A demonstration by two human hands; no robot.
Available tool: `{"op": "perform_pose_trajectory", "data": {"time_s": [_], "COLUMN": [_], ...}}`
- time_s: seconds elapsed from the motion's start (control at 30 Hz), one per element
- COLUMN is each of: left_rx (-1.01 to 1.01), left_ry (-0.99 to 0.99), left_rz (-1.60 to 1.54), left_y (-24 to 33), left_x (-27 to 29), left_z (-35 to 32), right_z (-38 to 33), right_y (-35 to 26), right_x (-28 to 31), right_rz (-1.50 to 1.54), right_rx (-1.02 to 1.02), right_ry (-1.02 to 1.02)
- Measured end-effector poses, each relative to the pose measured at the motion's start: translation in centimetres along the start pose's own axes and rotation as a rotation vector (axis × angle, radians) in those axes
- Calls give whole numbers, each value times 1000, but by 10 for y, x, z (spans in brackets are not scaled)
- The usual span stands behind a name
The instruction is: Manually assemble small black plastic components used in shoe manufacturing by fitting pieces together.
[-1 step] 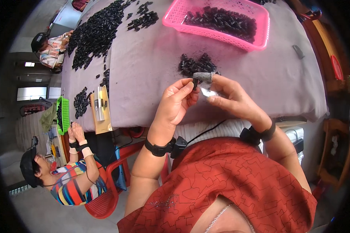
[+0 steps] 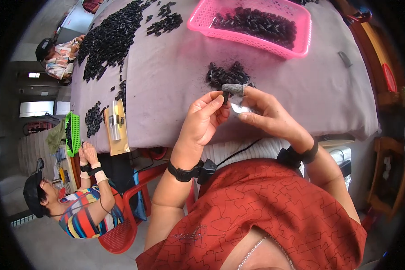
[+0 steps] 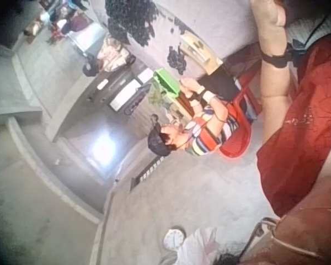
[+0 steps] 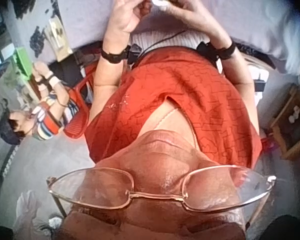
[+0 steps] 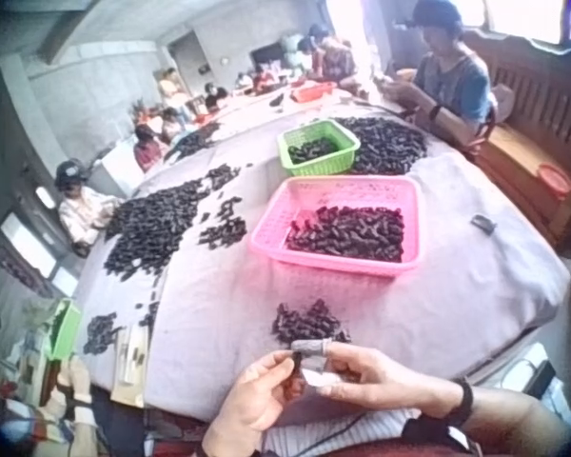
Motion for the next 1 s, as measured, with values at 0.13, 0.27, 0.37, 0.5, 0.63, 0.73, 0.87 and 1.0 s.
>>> {"op": "perform_pose_trajectory", "data": {"time_s": [0.13,0.27,0.37,0.5,0.63,0.73,0.87,1.0], "left_rx": [42,40,56,59,65,105,128,129], "left_ry": [-68,-141,-90,-97,-102,-112,-110,-141], "left_rz": [-48,-88,-99,-86,-81,-108,-123,-114], "left_y": [-2,-4,-3,-4,-3,-5,-7,-8], "left_x": [-6,-7,-8,-6,-6,-5,-3,-2], "left_z": [-1,-1,-3,-3,-6,-6,-4,-4], "right_z": [3,4,5,6,6,6,7,8], "right_y": [-6,1,4,11,9,11,15,15], "right_x": [-3,-1,-1,-1,0,2,1,3], "right_rz": [93,73,104,82,170,190,229,212], "right_rx": [9,24,-11,19,-32,-53,-77,-91], "right_ry": [5,-6,-1,-17,-52,-69,-71,-35]}}
Point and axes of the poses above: each hand's wrist, its own z-axis towards the middle knuckle, its own x-axis out of the back of the hand, y = z × x, the point moved 2 cm from there along z, towards the middle knuckle, and after that the axes turned 8 degrees about y, right-handed, at the moved point
